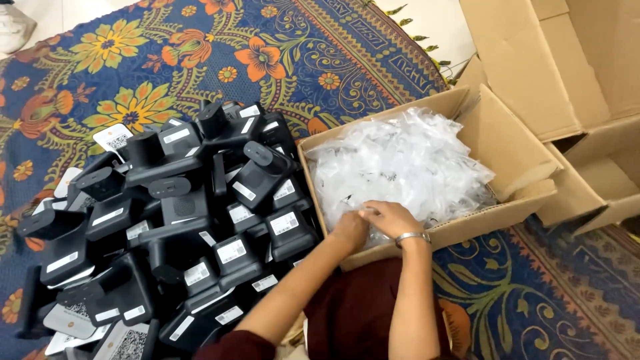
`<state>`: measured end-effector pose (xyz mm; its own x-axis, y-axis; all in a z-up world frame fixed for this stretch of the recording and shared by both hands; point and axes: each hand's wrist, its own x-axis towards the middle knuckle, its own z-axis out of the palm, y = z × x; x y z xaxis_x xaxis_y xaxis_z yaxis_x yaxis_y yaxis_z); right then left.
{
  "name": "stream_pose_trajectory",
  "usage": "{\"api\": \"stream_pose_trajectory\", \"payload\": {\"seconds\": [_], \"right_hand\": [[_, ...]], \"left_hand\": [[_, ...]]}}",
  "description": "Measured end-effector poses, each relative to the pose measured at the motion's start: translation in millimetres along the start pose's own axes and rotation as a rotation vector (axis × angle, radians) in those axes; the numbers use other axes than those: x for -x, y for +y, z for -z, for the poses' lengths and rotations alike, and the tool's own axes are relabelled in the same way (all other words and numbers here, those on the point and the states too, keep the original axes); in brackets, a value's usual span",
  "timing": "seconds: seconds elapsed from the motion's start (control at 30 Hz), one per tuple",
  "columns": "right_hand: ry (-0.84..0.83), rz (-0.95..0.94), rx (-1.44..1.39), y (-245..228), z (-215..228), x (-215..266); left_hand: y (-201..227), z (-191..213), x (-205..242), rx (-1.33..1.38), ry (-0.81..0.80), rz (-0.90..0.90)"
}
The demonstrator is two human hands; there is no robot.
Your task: The person unboxes, sorts, and organizes black plastic device components and QR code labeled packets into cardboard boxes.
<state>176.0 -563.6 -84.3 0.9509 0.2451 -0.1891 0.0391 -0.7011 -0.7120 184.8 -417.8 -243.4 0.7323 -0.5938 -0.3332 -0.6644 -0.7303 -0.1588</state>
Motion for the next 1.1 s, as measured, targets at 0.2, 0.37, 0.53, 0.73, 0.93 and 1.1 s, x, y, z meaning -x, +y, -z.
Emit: {"api": "stream_pose_trajectory", "payload": {"seconds": [0.2,0.37,0.53,0.73,0.93,1.1], "right_hand": [[-0.331,-0.046,0.299,-22,-36,-15],[-0.237,0.012,0.465,16,-62,-31],[-0.086,-0.131,0.436,-84,7,50],[0.281,0.443,0.414,-201,-3,113],[0.280,0.897,0.287,-279,-99,132],[-0.027,1.004,0.284,-325,-172,162]], "left_hand": [[-23,141,157,0.633,0.048,0.005],[-28,155,204,0.562,0.419,0.024],[-38,175,228,0.404,0.554,0.128],[-63,212,306,0.506,0.705,0.240],[-104,161,420,0.302,0.899,0.541],[-128,102,533,0.293,0.870,0.796]]}}
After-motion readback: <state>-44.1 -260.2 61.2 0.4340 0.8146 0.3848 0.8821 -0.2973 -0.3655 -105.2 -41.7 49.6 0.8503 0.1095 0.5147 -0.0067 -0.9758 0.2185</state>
